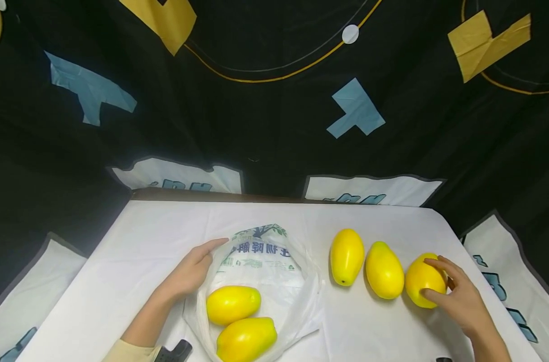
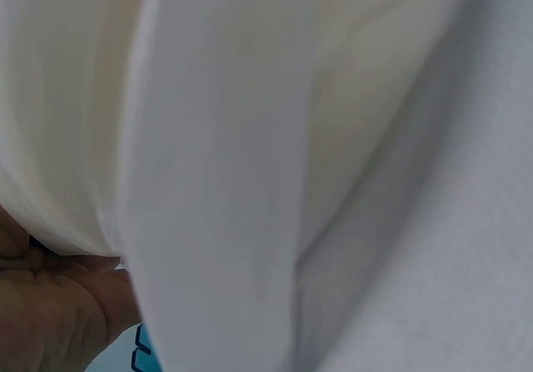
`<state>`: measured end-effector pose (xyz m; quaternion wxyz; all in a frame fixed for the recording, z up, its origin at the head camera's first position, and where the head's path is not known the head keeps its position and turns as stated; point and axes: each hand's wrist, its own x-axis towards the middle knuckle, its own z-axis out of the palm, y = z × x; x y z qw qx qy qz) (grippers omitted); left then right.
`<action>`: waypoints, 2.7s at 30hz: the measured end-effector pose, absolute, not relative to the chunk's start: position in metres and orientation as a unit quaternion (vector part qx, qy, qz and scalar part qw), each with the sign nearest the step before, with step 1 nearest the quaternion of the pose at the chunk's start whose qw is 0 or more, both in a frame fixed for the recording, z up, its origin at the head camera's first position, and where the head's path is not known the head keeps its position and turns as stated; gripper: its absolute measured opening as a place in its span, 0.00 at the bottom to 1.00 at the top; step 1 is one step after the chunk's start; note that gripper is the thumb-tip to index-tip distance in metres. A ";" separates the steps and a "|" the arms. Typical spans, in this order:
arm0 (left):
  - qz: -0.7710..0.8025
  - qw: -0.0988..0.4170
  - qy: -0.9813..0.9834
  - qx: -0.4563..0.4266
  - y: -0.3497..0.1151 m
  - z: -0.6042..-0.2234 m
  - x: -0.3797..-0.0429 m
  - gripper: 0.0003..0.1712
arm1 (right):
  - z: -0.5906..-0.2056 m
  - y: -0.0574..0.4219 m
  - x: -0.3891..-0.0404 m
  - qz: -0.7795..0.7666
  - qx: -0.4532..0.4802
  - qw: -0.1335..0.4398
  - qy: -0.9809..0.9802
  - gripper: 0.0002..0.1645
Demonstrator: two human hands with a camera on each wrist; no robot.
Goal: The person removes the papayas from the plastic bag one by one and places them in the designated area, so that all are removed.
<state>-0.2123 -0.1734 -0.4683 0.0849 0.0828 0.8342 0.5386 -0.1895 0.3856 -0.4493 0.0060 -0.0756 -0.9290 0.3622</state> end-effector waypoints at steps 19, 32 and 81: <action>0.545 0.078 0.830 0.085 -0.172 -0.466 -0.211 0.24 | -0.440 0.376 -0.195 0.345 -0.070 -0.065 -0.934 0.49; 0.537 0.082 0.835 0.090 -0.174 -0.471 -0.213 0.25 | -0.407 0.337 -0.189 0.298 -0.188 0.146 -0.924 0.48; 0.545 0.092 0.831 0.068 -0.171 -0.471 -0.211 0.25 | -0.393 0.162 -0.195 0.473 0.193 0.025 -0.859 0.45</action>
